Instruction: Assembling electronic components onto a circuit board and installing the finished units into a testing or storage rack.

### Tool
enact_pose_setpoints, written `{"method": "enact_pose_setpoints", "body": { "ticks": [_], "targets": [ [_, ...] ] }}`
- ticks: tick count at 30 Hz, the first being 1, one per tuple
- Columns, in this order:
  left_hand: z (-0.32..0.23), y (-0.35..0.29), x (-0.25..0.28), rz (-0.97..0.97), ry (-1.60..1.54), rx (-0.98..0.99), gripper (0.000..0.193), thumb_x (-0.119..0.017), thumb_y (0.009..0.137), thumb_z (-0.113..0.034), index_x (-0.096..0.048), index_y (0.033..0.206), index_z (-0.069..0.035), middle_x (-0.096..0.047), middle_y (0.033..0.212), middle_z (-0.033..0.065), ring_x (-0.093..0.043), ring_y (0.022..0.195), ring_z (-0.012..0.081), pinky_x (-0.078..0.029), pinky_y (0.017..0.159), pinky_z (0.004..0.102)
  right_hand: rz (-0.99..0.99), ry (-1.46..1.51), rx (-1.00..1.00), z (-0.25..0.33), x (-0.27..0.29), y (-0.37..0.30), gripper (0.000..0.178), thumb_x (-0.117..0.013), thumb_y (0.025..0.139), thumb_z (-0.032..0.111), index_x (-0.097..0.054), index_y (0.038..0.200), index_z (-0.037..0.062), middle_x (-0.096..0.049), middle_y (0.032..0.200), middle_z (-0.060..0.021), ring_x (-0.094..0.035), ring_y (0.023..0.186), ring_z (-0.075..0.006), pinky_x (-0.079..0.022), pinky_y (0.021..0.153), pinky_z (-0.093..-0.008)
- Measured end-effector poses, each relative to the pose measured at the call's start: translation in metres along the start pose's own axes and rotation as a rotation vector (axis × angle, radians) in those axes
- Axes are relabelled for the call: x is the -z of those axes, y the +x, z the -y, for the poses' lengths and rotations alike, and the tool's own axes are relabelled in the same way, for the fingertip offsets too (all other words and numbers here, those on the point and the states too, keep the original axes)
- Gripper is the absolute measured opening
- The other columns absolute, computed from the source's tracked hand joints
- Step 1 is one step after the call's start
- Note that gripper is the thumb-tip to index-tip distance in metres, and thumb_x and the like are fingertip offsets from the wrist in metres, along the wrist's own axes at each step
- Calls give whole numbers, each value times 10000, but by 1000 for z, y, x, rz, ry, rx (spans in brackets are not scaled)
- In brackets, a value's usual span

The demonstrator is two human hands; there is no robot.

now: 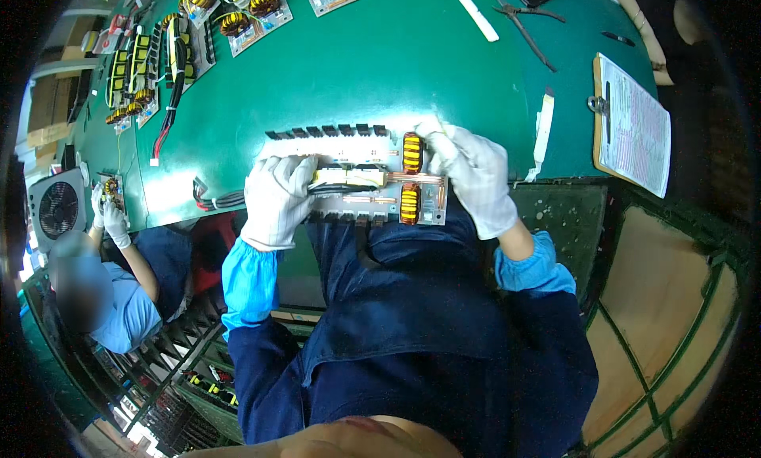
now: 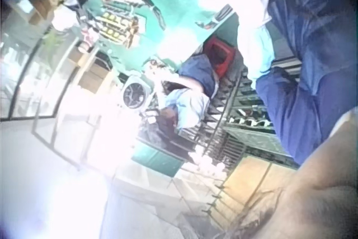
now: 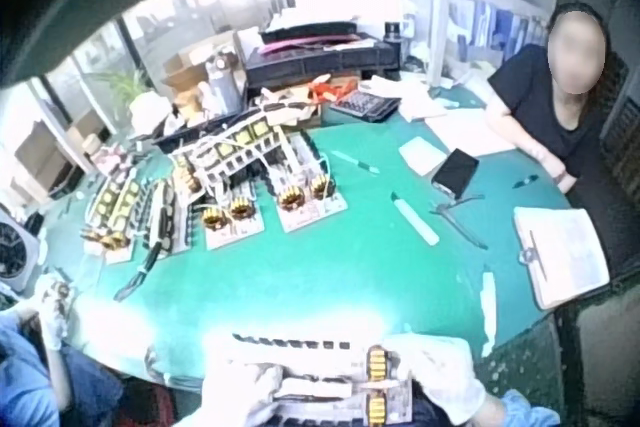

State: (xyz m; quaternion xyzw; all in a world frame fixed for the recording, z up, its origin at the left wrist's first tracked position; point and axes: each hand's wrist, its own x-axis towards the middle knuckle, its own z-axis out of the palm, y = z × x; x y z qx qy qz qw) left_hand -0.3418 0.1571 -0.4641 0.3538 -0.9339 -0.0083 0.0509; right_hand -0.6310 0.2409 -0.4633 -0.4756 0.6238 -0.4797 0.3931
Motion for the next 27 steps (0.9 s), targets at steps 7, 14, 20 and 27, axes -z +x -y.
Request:
{"method": "enact_pose_setpoints", "body": {
  "ticks": [7, 14, 20, 27],
  "targets": [
    [7, -17, 13, -110, -110, 106, 432, -795, 597, -165, -717, 1019, -115, -663, 852, 52, -636, 763, 274, -509, 697, 410, 106, 7, -131, 40, 1, 20, 294, -567, 1032, 227, -731, 1066, -16, -690, 829, -71, -530, 569, -67, -402, 529, -247],
    [5, 1, -5, -118, -8, 136, 405, -755, 677, -160, -681, 1075, -151, -618, 853, 16, -630, 818, 222, -496, 739, 392, 361, 217, -91, -13, 0, 66, 407, -550, 1018, 330, -715, 1066, -39, -556, 664, 7, -435, 564, -60, -346, 559, -237],
    [-4, -4, 0, -174, -62, 256, 550, -841, 682, -191, -660, 1199, -140, -685, 1066, 54, -647, 980, 281, -499, 856, 433, 326, 359, -233, -1, -6, 61, 350, -612, 1005, 287, -744, 1099, -23, -693, 846, -17, -590, 716, -79, -473, 668, -242],
    [-49, 14, 1, -451, -383, 346, 534, -818, 796, -187, -610, 1278, -89, -636, 1304, 114, -579, 1246, 359, -416, 1085, 517, 57, -837, 804, 2, -31, 50, 433, -715, 777, 121, -728, 1210, 130, -623, 814, -45, -603, 724, -242, -507, 611, -356]
  ]
}}
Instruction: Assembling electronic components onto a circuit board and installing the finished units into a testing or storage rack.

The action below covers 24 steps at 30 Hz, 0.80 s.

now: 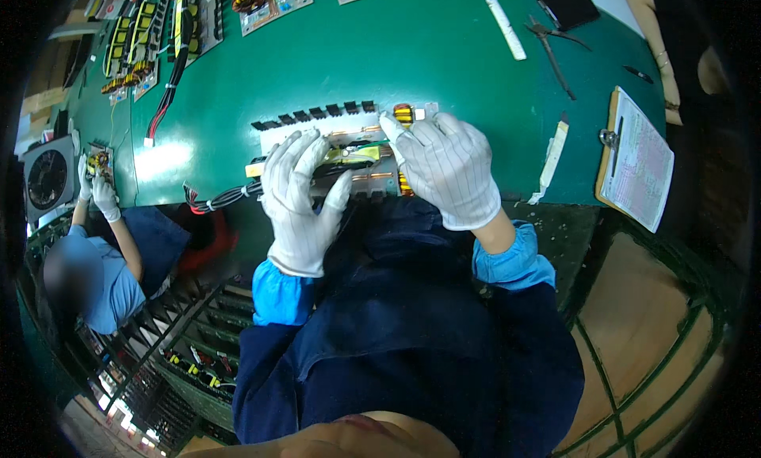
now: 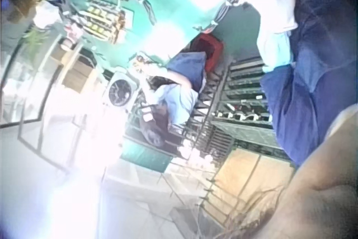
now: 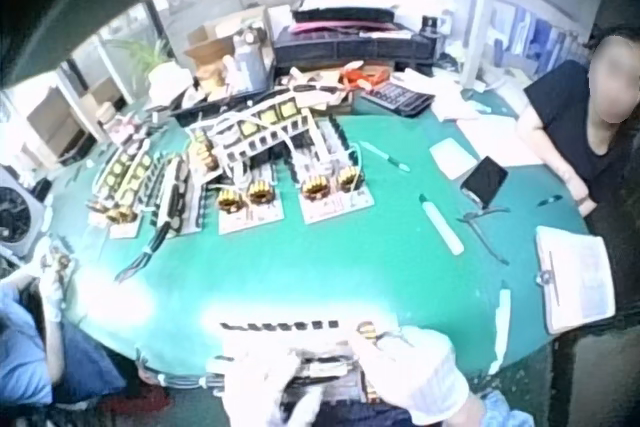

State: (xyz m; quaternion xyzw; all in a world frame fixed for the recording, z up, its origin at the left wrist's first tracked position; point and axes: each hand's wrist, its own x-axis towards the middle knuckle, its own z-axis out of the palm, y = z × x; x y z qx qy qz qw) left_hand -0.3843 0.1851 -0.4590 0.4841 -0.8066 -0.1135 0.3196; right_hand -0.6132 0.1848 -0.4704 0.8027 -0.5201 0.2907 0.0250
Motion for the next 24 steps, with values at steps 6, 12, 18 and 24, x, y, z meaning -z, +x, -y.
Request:
{"method": "enact_pose_setpoints", "body": {
  "ticks": [6, 12, 18, 24],
  "targets": [
    [-3, -3, -11, -39, 17, 72, 406, -805, 824, -154, -643, 1193, -112, -673, 1246, 77, -607, 1218, 321, -421, 1093, 503, 135, -81, 74, 2, 5, 2, 500, -748, 767, 194, -698, 1262, 141, -630, 904, -58, -642, 871, -267, -532, 688, -368],
    [3, -15, 6, -265, -38, 101, 160, -726, 875, 0, -734, 1026, -53, -733, 1038, 121, -698, 1029, 277, -517, 964, 416, 79, -63, 7, 7, -3, 1, 475, -776, 736, 188, -706, 1201, 127, -620, 1087, -70, -620, 1040, -300, -514, 836, -410],
    [46, -87, 32, -477, -295, 415, 277, -536, 1027, -143, -639, 834, 27, -658, 774, 123, -610, 692, 183, -510, 680, 326, 110, 299, -299, 23, -30, -5, 560, -768, 809, 152, -585, 1334, 81, -515, 1405, -170, -535, 1256, -411, -429, 1065, -514],
    [58, -113, 20, -469, -117, 587, 203, -686, 948, -80, -688, 1146, -37, -661, 1158, 143, -673, 974, 229, -541, 831, 337, 62, 326, -372, 35, -31, -3, 475, -634, 937, 100, -529, 1400, 74, -492, 1448, -198, -504, 1333, -392, -312, 1191, -522]
  ]
}}
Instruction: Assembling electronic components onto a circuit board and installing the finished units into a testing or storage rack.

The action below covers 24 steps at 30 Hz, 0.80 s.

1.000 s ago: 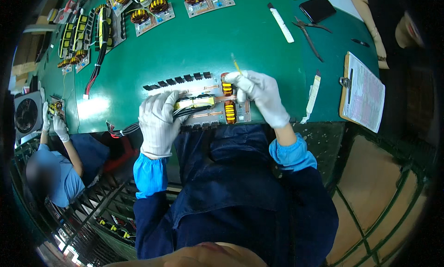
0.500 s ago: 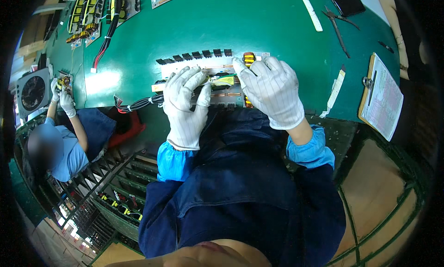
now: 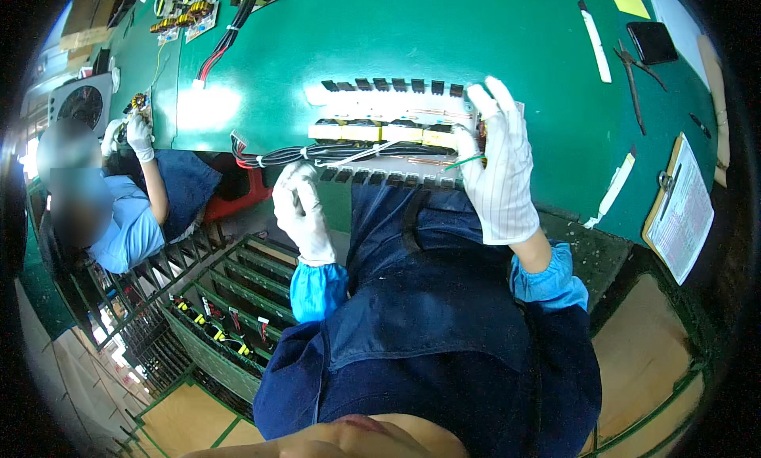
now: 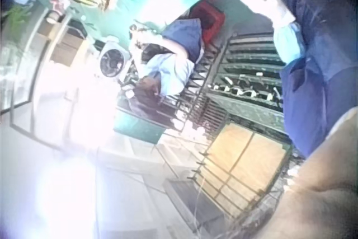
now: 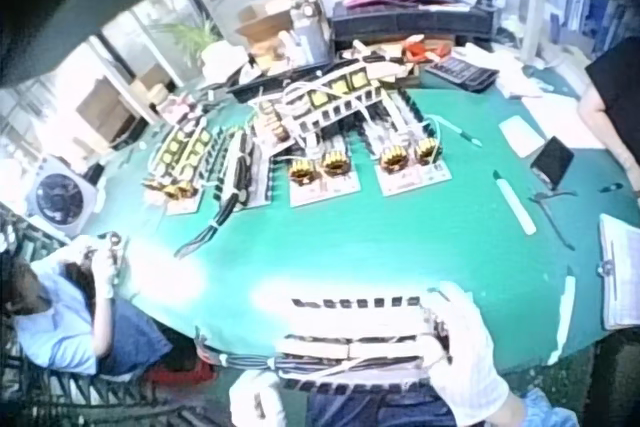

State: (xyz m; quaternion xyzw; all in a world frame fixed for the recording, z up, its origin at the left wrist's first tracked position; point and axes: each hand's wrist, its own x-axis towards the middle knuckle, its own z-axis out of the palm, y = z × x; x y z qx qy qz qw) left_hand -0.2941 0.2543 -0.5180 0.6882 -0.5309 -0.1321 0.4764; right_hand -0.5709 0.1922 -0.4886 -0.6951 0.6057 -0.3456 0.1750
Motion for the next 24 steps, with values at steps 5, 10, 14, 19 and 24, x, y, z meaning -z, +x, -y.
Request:
{"method": "enact_pose_setpoints", "body": {
  "ticks": [5, 10, 14, 19, 24],
  "targets": [
    [13, 4, -1, 28, 205, 82, 274, -711, 926, -62, -682, 1196, -31, -638, 1229, 150, -634, 1108, 249, -527, 902, 339, -41, 3, -12, -5, -6, -2, 446, -591, 970, 87, -519, 1409, 48, -503, 1460, -215, -504, 1345, -393, -343, 1171, -472],
    [5, 14, -2, 189, 181, -33, 290, -725, 897, -50, -697, 1186, -55, -549, 1401, 185, -592, 1186, 271, -512, 990, 364, -58, 4, 10, -7, -8, -3, 405, -592, 968, 80, -573, 1372, 60, -517, 1453, -204, -534, 1310, -373, -399, 1122, -437],
    [-5, 7, -6, 275, -74, 88, 177, -824, 769, -59, -756, 933, -52, -540, 1395, 182, -600, 1173, 299, -499, 952, 378, -68, -33, 33, -8, -10, -3, 392, -589, 965, 76, -593, 1357, 73, -522, 1455, -187, -536, 1307, -365, -411, 1112, -437],
    [-19, 8, 2, 161, -265, 42, 77, -755, 836, 28, -696, 865, -11, -665, 1132, 145, -649, 1009, 201, -510, 874, 312, -62, -39, 32, -11, -9, -3, 386, -573, 972, 82, -594, 1358, 76, -519, 1454, -192, -536, 1307, -368, -421, 1103, -441],
    [-45, 19, 29, 311, -833, 428, 94, -743, 854, -47, -653, 859, -18, -693, 1096, 208, -689, 1006, 275, -544, 904, 368, -62, -49, 50, -11, -9, -2, 381, -572, 972, 98, -598, 1351, 70, -523, 1450, -199, -540, 1302, -374, -428, 1097, -442]
  ]
}}
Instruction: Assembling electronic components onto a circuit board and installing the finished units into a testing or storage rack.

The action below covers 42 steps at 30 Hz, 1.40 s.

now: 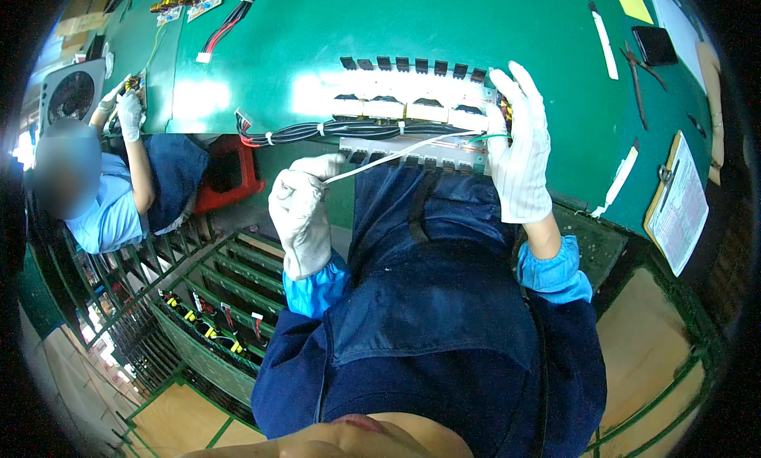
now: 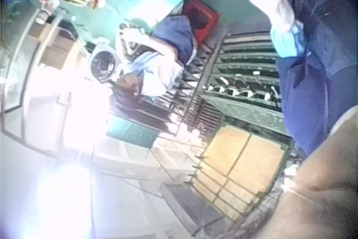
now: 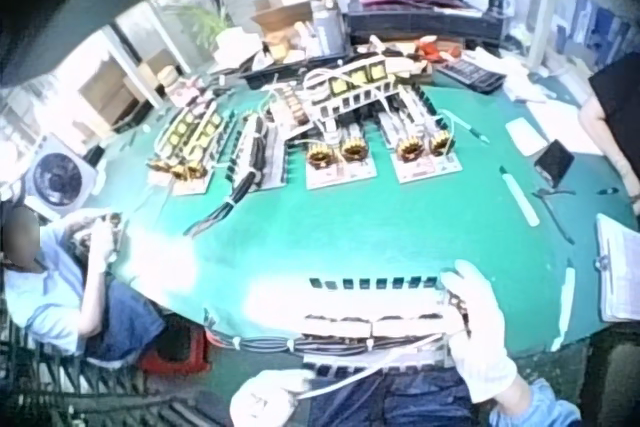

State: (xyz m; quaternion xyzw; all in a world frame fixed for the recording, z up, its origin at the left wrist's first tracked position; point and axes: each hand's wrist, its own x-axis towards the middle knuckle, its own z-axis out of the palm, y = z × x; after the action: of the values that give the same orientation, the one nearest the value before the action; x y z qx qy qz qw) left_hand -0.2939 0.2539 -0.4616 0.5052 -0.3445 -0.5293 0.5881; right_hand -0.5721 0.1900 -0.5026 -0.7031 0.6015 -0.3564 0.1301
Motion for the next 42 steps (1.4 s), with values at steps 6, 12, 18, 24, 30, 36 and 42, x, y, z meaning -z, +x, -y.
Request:
{"method": "enact_pose_setpoints", "body": {
  "ticks": [6, 12, 18, 24, 30, 36, 42],
  "targets": [
    [-28, 27, -12, 314, -681, 298, 192, -673, 864, -188, -543, 871, -47, -558, 1329, 381, -560, 1239, 528, -509, 990, 589, -10, 42, -16, 4, 0, 0, 368, -596, 960, 116, -619, 1321, 46, -530, 1444, -200, -556, 1284, -360, -432, 1090, -426],
    [-44, 33, -10, 286, -614, 127, 267, -746, 822, -210, -612, 968, -30, -633, 1190, 266, -555, 1223, 504, -515, 982, 595, -2, 65, -23, 10, 0, -3, 350, -581, 974, 85, -623, 1320, 51, -525, 1452, -189, -549, 1285, -338, -432, 1089, -422],
    [-31, 27, -26, 25, -233, -80, 269, -761, 845, 46, -641, 1085, 26, -706, 1088, 153, -690, 1010, 223, -556, 920, 377, 11, 59, -19, 5, 2, -3, 357, -560, 977, 30, -618, 1328, 61, -517, 1476, -162, -531, 1324, -304, -416, 1114, -399],
    [-29, 25, -32, 17, -264, -51, 253, -748, 837, 80, -640, 1057, 13, -701, 1069, 140, -680, 962, 180, -549, 871, 294, 18, 65, -42, 8, 4, -1, 341, -580, 972, 93, -626, 1308, 54, -519, 1459, -183, -534, 1306, -344, -411, 1109, -430],
    [-12, 26, -31, 134, 109, -462, 177, -706, 852, 78, -659, 1001, -6, -695, 1104, 151, -648, 1096, 235, -504, 965, 393, 31, -2, -14, 8, 4, 0, 341, -543, 980, 56, -619, 1313, 57, -519, 1463, -172, -531, 1313, -343, -384, 1135, -416],
    [-2, 20, -10, -100, 166, -338, 161, -709, 867, 70, -662, 1000, -8, -716, 1076, 146, -671, 1024, 221, -511, 969, 372, 3, 90, -24, 4, 0, -2, 463, -595, 969, 90, -510, 1417, 13, -524, 1434, -218, -528, 1319, -360, -397, 1123, -419],
    [16, 12, 31, -301, 92, 19, 133, -690, 941, -93, -653, 1029, -1, -726, 1050, 130, -671, 957, 166, -525, 926, 330, -51, 160, -104, 1, -3, -7, 489, -614, 967, 71, -482, 1428, -23, -544, 1421, -196, -547, 1302, -317, -407, 1116, -385]
  ]
}}
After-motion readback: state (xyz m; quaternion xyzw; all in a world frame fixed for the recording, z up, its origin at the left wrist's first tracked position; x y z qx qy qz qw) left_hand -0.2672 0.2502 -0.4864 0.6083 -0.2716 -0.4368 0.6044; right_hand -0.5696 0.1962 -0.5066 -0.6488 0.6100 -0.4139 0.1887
